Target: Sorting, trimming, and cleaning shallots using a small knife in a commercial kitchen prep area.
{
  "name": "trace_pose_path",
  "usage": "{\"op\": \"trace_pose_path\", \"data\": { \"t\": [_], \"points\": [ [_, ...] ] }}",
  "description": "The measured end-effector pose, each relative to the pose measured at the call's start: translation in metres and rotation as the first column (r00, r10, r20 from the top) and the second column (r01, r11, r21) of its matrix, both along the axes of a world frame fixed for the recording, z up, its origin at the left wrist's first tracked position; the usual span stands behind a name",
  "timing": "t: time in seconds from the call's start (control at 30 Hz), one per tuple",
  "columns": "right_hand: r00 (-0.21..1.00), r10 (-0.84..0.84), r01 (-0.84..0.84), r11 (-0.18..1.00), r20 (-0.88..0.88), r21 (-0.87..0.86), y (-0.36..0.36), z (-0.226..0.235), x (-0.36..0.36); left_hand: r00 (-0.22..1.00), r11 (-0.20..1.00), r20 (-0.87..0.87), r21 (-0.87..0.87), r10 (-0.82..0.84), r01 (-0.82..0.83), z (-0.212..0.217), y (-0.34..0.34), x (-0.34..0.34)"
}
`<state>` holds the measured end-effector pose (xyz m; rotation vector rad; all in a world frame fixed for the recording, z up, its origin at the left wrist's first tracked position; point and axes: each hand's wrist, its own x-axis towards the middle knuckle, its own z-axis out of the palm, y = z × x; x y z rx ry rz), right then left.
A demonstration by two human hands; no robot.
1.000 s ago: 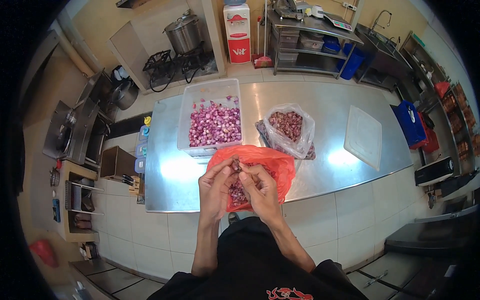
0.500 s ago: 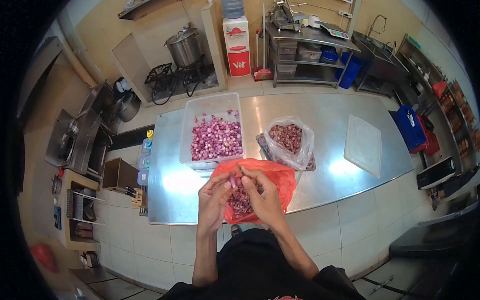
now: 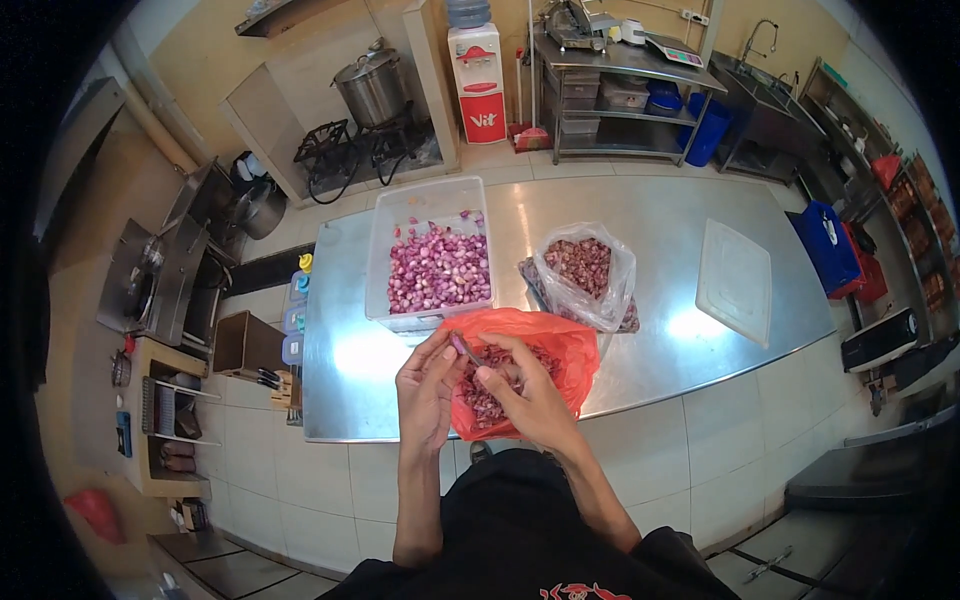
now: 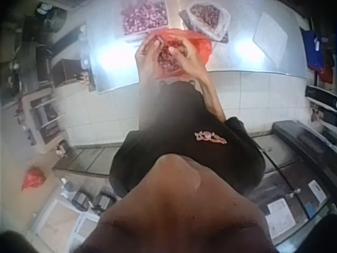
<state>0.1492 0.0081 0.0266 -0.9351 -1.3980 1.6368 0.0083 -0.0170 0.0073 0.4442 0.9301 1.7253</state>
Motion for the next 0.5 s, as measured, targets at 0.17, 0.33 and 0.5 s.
{"op": "trace_pose_path", "data": {
  "t": [0.17, 0.33, 0.5],
  "points": [
    [0.993, 0.091, -0.098, 0.991, 0.075, 0.094, 0.001, -0.005, 0.004, 1.000, 1.000, -0.004, 0.020, 0.002, -0.002, 0.004, 0.000, 0.002],
    [0.993, 0.073, -0.086, 0.986, 0.091, 0.145, -0.001, 0.001, 0.003, 1.000, 0.999, -0.012, 0.048, 0.020, -0.019, 0.004, -0.002, 0.002],
    [0.992, 0.049, -0.075, 0.971, 0.117, 0.228, 0.000, -0.001, 0.003, 0.999, 0.998, -0.012, 0.054, 0.030, -0.030, 0.005, -0.003, 0.003]
  ]
}}
